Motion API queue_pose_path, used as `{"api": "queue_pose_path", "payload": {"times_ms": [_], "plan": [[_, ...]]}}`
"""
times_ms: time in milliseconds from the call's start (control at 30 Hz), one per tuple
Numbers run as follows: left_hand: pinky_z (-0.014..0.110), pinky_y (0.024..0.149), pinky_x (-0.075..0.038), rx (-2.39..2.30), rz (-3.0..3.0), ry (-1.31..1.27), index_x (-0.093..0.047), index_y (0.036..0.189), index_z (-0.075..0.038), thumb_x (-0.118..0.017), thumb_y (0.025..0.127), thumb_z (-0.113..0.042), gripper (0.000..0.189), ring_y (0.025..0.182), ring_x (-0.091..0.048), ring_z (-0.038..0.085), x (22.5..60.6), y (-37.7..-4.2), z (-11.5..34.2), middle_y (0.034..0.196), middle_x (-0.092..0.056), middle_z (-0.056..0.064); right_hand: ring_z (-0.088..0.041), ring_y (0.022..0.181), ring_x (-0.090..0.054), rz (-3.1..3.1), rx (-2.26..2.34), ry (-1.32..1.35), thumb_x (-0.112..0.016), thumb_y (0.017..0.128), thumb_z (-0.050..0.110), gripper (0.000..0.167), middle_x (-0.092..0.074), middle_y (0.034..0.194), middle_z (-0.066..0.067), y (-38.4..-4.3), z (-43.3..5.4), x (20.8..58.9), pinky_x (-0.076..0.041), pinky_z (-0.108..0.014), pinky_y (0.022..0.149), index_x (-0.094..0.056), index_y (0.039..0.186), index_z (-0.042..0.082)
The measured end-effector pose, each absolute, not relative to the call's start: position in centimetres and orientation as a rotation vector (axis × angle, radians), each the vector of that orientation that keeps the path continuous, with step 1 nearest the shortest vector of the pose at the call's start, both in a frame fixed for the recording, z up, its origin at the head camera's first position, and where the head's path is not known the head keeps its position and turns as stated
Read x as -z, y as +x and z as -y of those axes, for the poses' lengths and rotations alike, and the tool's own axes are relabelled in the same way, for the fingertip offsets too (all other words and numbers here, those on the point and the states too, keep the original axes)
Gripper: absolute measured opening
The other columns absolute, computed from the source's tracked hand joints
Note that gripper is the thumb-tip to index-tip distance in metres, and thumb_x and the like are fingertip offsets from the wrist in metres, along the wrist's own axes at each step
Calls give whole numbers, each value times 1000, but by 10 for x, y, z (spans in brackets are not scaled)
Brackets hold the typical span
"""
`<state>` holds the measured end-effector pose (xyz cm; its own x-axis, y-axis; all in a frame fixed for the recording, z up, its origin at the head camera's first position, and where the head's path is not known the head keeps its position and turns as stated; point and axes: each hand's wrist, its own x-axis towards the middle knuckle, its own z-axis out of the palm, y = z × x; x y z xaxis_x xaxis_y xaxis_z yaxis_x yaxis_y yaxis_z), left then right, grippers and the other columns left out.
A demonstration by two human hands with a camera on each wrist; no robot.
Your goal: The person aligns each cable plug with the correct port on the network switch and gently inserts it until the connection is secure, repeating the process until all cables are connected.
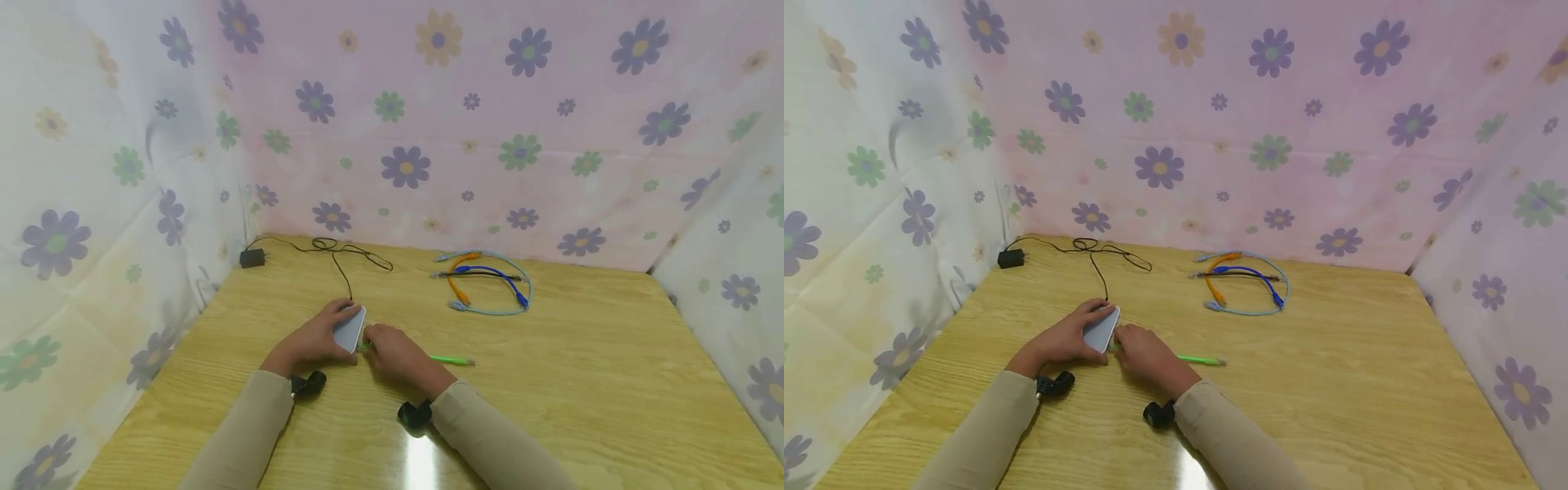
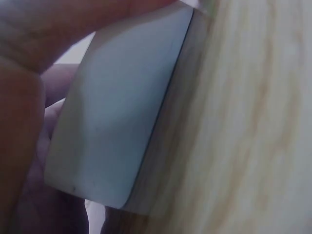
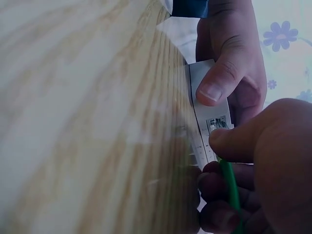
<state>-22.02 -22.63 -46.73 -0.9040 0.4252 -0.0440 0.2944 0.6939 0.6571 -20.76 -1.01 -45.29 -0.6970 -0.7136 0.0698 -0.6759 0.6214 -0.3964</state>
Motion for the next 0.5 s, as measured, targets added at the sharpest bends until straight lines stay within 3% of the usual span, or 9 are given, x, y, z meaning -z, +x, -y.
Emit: {"api": "queue_pose_path", "payload": {"times_ms": [333, 500], "plan": [[37, 89, -42, -1012, -2705, 586, -35, 152, -23, -86, 65, -45, 102, 128, -39, 29, 469, -219, 224, 158, -23, 2, -11, 82, -61, -2828, 527, -1125, -61, 95, 26, 17, -67, 95, 0, -205, 1, 449, -50, -29, 71, -67, 105, 14], [38, 88, -43, -962, -2733, 578, -34, 152, -24, -84, 68, -40, 99, 128, -39, 29, 469, -216, 225, 159, -21, 2, -11, 80, -62, -2833, 514, -1091, -61, 95, 28, 17, -67, 92, 2, -205, -4, 448, -51, -28, 71, -71, 102, 15]]}}
